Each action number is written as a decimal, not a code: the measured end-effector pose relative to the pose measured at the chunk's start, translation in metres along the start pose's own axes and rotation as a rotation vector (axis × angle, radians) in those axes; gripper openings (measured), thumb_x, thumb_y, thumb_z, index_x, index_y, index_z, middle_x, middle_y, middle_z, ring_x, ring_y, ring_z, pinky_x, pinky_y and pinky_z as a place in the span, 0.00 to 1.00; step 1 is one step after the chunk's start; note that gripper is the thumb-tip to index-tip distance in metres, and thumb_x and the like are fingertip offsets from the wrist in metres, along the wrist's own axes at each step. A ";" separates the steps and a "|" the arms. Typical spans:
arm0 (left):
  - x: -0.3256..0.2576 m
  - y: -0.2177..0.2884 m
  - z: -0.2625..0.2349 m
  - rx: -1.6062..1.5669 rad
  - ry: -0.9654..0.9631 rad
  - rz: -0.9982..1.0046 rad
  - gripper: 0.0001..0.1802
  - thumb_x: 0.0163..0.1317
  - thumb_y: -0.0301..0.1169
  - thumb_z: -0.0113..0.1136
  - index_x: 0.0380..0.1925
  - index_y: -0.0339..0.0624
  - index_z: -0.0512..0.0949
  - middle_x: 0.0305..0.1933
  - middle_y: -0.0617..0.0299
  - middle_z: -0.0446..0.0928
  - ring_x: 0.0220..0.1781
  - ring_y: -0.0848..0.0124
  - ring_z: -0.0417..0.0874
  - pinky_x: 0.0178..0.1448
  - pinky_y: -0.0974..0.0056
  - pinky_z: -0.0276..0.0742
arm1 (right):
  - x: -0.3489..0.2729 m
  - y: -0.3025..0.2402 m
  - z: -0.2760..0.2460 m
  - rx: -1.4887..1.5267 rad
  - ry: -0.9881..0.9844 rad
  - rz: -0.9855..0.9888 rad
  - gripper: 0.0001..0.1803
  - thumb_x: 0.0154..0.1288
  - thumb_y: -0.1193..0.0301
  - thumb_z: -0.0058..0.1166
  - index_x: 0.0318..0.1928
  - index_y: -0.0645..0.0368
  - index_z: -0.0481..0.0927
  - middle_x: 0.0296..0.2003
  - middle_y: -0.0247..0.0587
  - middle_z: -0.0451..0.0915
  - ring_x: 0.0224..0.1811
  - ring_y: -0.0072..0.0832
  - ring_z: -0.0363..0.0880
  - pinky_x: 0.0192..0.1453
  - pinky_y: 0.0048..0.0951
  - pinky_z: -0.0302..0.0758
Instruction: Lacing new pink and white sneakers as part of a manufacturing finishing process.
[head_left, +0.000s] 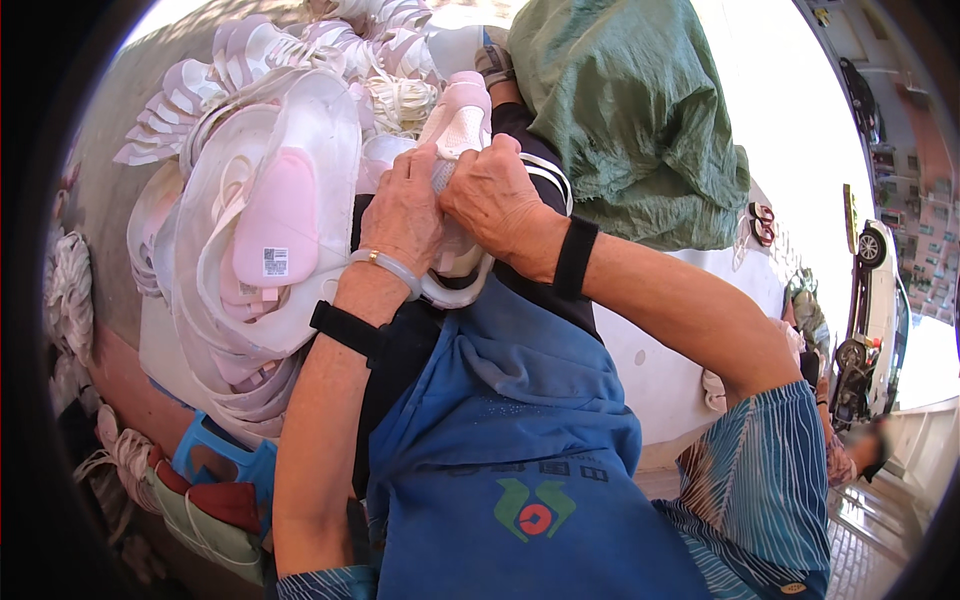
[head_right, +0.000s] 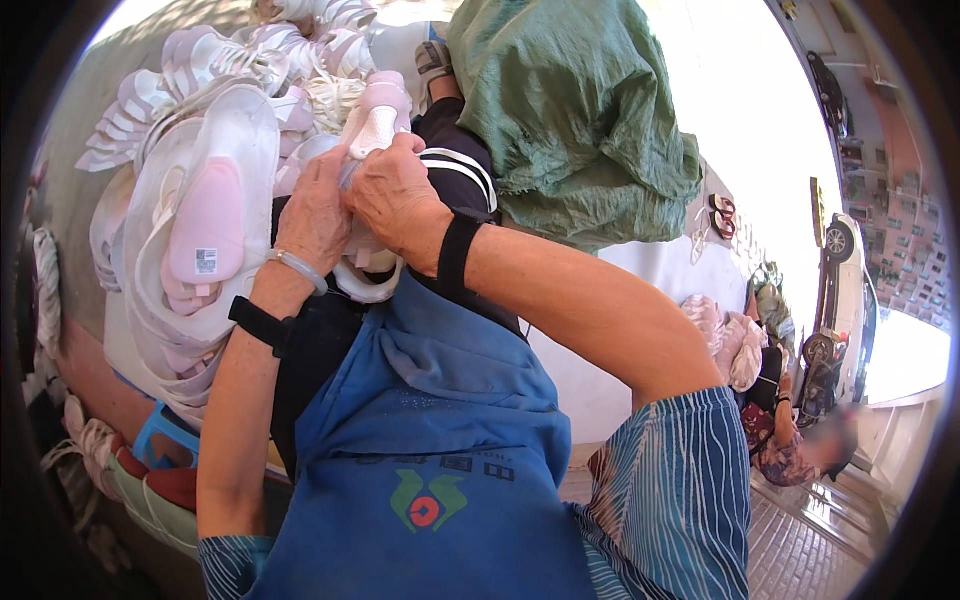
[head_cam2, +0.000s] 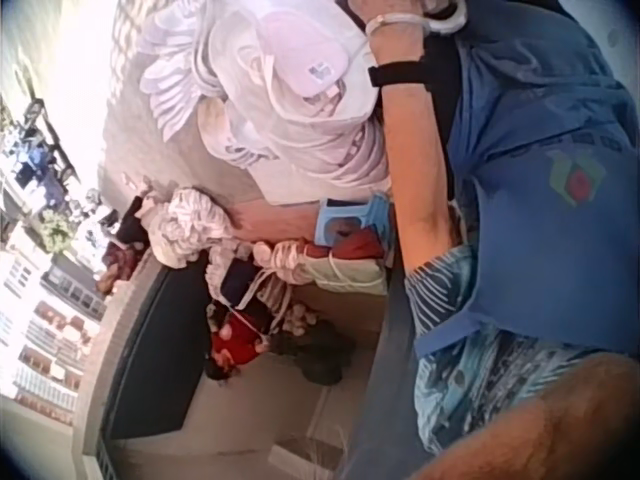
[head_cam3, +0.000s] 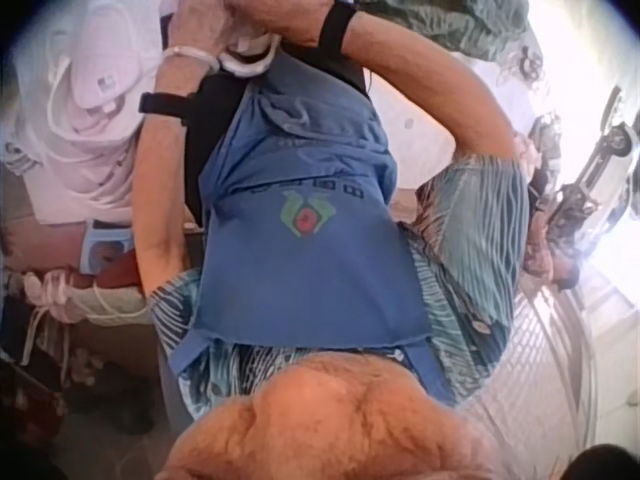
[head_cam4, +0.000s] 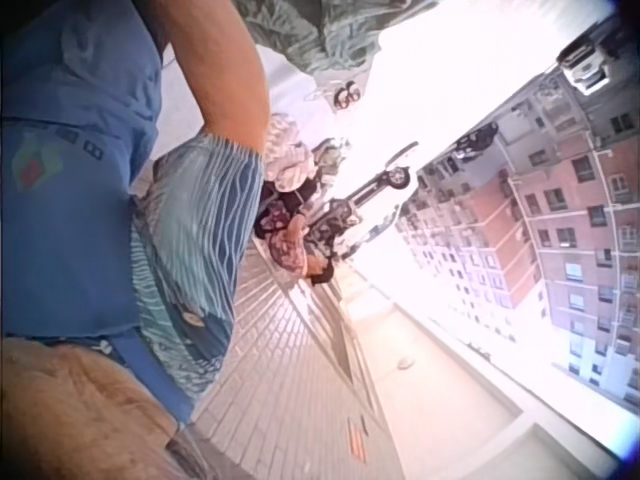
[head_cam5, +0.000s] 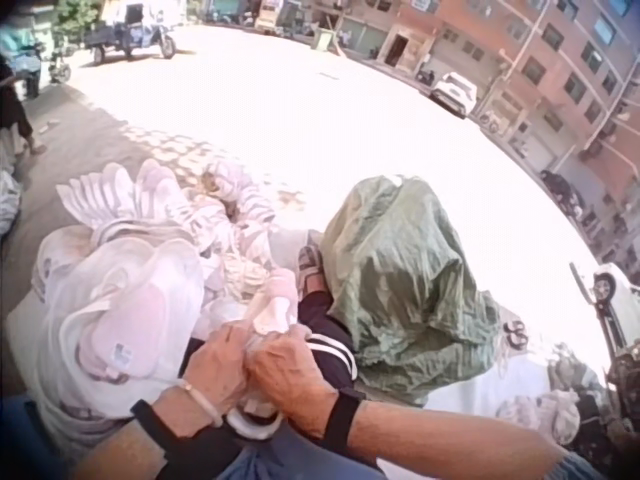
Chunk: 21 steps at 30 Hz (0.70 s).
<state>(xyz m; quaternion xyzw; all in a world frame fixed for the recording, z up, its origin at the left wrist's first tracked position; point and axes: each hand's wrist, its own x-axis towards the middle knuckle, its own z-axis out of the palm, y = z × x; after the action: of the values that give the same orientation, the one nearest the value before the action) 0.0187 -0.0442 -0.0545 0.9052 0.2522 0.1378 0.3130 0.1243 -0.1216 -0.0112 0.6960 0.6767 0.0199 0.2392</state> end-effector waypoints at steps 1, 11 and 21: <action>0.000 0.001 0.000 0.000 0.002 -0.001 0.27 0.57 0.24 0.56 0.59 0.39 0.64 0.55 0.46 0.71 0.56 0.46 0.74 0.57 0.51 0.74 | -0.003 0.003 0.001 -0.015 0.045 -0.008 0.07 0.56 0.67 0.56 0.31 0.52 0.86 0.30 0.38 0.80 0.35 0.32 0.79 0.37 0.41 0.68; 0.001 0.001 0.003 0.019 0.017 0.000 0.27 0.57 0.21 0.51 0.59 0.38 0.64 0.55 0.45 0.70 0.57 0.47 0.73 0.59 0.52 0.73 | -0.015 0.032 0.015 0.484 0.398 -0.134 0.06 0.57 0.71 0.54 0.29 0.61 0.78 0.29 0.44 0.72 0.33 0.38 0.76 0.39 0.36 0.71; 0.001 -0.006 -0.001 -0.089 0.040 0.001 0.26 0.58 0.22 0.53 0.59 0.37 0.66 0.54 0.44 0.71 0.57 0.46 0.73 0.57 0.53 0.72 | -0.046 0.018 -0.019 1.392 0.523 -0.063 0.07 0.65 0.71 0.52 0.35 0.62 0.74 0.35 0.45 0.71 0.44 0.39 0.72 0.50 0.33 0.69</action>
<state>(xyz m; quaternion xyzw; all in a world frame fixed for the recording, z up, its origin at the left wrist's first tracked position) 0.0168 -0.0390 -0.0576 0.8876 0.2516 0.1673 0.3476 0.1301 -0.1594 0.0258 0.6393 0.5875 -0.2554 -0.4255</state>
